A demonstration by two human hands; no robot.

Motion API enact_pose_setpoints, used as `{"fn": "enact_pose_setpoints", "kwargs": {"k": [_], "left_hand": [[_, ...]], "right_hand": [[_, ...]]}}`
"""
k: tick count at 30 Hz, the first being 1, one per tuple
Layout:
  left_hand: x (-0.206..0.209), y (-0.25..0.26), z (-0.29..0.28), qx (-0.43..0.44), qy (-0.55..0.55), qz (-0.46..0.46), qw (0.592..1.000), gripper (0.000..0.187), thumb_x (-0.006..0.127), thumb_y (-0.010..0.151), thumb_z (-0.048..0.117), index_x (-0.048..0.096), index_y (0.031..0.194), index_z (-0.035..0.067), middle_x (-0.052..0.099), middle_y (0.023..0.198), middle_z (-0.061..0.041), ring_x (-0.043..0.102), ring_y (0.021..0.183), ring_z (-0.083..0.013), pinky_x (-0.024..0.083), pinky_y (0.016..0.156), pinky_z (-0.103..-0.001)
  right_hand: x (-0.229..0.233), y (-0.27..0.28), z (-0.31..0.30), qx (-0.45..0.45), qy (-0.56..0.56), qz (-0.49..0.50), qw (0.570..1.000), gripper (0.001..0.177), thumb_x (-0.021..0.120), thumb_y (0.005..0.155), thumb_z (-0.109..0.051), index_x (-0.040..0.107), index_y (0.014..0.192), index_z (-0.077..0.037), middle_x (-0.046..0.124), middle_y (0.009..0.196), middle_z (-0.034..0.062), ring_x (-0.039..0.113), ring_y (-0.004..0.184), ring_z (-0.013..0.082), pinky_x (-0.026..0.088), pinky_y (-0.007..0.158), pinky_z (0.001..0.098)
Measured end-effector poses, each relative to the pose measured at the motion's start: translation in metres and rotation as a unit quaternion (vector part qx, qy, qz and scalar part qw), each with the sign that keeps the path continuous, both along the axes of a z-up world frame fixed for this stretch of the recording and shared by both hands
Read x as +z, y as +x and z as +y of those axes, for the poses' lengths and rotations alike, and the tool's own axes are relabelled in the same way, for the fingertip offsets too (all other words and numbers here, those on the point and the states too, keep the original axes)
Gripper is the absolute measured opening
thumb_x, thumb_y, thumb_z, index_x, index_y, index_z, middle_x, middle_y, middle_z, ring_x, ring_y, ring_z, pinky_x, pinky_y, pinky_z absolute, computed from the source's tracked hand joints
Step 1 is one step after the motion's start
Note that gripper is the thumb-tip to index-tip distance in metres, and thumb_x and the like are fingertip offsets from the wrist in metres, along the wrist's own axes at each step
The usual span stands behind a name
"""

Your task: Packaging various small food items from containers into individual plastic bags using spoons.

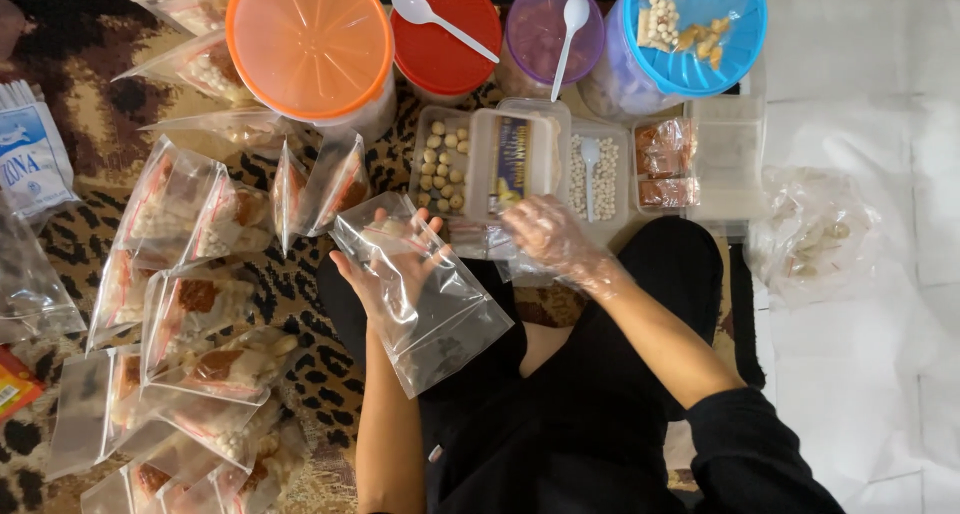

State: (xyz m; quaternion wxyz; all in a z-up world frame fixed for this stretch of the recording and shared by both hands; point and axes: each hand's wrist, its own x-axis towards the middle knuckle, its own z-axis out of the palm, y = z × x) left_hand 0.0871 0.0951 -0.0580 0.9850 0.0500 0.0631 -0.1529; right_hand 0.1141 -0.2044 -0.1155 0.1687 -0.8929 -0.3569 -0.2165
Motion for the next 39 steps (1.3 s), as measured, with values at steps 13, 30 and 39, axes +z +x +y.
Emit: {"fn": "enact_pose_setpoints", "kwargs": {"k": [13,30,39], "left_hand": [[-0.004,-0.002,-0.002,-0.001,0.037,0.049,0.998,0.083,0.053,0.078,0.082,0.050,0.145,0.032,0.039,0.155,-0.031,0.035,0.142,-0.0573,0.030,0.107,-0.079],[0.030,0.022,0.000,-0.035,-0.013,0.111,0.993,0.087,0.075,0.073,0.068,0.046,0.141,0.022,0.037,0.152,-0.035,0.038,0.139,-0.0530,0.030,0.109,-0.077],[-0.028,0.018,0.002,-0.022,-0.009,0.124,0.992,0.079,0.057,0.080,0.080,0.055,0.142,0.030,0.044,0.149,-0.035,0.044,0.135,-0.0579,0.037,0.103,-0.076]], "right_hand": [[0.079,0.028,-0.031,-0.096,0.051,0.098,0.989,0.017,0.071,0.099,-0.031,0.072,0.112,-0.019,0.068,0.109,0.0049,0.067,0.097,0.0273,0.051,0.081,0.0437],[0.141,0.220,0.087,-0.089,0.163,-0.052,0.981,0.044,0.058,0.104,-0.046,0.057,0.083,-0.007,0.059,0.080,0.0032,0.058,0.073,0.0198,0.051,0.067,0.0333],[0.065,0.117,0.033,-0.147,-0.061,0.071,0.985,0.013,0.073,0.092,-0.023,0.075,0.103,-0.029,0.072,0.087,0.0022,0.070,0.077,0.0235,0.056,0.071,0.0380]]}}
